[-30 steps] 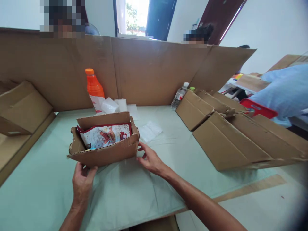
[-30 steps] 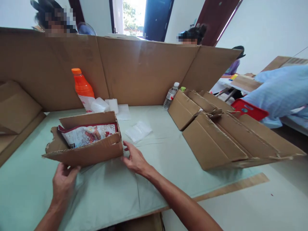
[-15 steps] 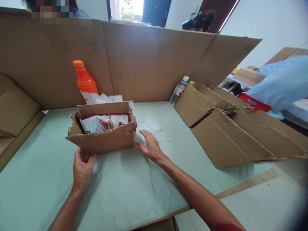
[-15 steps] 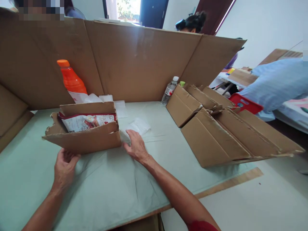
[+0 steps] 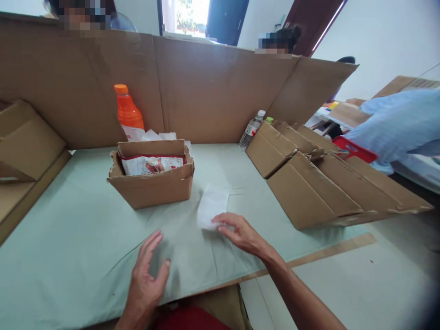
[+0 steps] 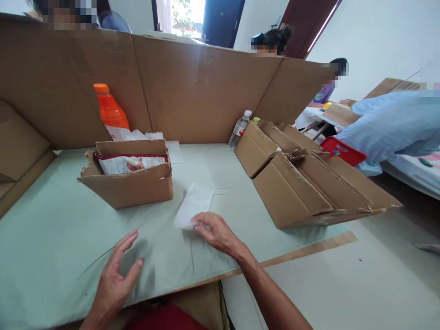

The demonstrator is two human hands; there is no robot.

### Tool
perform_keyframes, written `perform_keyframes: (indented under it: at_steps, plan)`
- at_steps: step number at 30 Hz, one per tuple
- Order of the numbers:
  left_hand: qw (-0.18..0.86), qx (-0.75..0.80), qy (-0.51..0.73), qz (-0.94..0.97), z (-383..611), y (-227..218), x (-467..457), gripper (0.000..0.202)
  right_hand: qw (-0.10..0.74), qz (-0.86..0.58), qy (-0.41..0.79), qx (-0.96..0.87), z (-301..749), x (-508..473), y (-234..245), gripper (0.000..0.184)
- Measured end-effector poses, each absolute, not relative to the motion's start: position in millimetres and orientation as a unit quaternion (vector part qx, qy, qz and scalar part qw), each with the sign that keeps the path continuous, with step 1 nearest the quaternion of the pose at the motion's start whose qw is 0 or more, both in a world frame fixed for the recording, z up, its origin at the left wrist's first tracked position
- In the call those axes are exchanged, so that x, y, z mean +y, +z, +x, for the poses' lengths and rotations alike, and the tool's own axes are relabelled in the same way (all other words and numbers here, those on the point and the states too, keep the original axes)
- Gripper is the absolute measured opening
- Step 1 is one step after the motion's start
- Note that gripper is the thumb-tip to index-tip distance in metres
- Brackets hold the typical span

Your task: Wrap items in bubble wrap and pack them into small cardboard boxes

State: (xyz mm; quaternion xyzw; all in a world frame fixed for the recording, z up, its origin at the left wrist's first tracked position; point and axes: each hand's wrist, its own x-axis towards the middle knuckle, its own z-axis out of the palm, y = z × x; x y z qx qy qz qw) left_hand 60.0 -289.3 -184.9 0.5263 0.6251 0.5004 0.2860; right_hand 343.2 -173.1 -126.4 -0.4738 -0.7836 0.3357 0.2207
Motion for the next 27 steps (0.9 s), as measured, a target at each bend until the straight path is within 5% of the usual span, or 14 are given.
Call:
perform_keyframes:
  at_steps: [5,9,14,19,27]
  plan:
    - [0.298,0.533,0.445,0.656,95,-175,-291,0.068,0.222,-0.391,0.495,-0.743,336,-226,-125,0.027]
    - [0.326,0.524,0.442,0.651,108,-178,-287,0.062,0.212,-0.423,0.507,-0.720,330,-238,-134,0.036]
    - [0.371,0.583,0.406,0.597,112,-179,-279,0.053,0.248,-0.468,0.477,-0.702,337,-242,-148,0.075]
    - [0.398,0.590,0.395,0.581,106,-179,-270,0.054,0.280,-0.521,0.465,-0.658,336,-236,-159,0.043]
    - [0.367,0.567,0.415,0.609,87,-180,-252,0.051,0.188,-0.549,0.377,-0.722,331,-215,-166,0.047]
